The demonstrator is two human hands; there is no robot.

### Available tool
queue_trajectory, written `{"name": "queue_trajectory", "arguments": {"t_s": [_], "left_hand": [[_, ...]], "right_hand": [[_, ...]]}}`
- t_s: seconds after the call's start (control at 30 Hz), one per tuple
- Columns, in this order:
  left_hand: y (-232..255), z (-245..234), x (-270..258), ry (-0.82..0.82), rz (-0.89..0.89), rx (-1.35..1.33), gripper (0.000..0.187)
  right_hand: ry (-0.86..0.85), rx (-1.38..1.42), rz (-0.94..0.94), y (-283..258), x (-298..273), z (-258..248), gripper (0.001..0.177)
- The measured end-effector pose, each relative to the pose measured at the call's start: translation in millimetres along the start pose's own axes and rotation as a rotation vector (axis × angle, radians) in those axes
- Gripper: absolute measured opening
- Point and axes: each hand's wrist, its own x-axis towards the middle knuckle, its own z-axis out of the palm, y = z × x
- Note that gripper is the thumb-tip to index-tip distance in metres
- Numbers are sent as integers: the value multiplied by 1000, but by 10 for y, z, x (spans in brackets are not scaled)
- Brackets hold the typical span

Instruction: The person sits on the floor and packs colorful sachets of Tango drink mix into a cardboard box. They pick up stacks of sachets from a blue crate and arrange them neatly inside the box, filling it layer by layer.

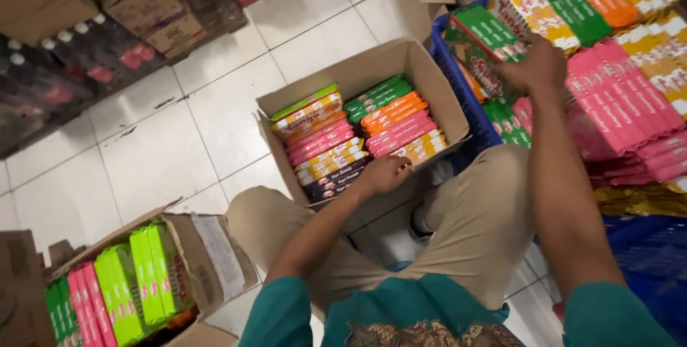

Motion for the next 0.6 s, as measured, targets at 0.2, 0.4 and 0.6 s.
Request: {"name": "queue_trajectory", "arguments": {"t_s": [0.2, 0.4, 0.6], "left_hand": [[-124, -543, 119, 386, 105, 4, 41], [-151, -1859, 13, 457, 207, 507, 85], [-257, -1921, -81, 149, 256, 389, 104]], "right_hand": [[-1, -16, -229, -135, -164, -158, 95], [-157, -165, -728, -746, -503, 113, 81], [-348, -288, -978, -1339, -739, 727, 86]]}}
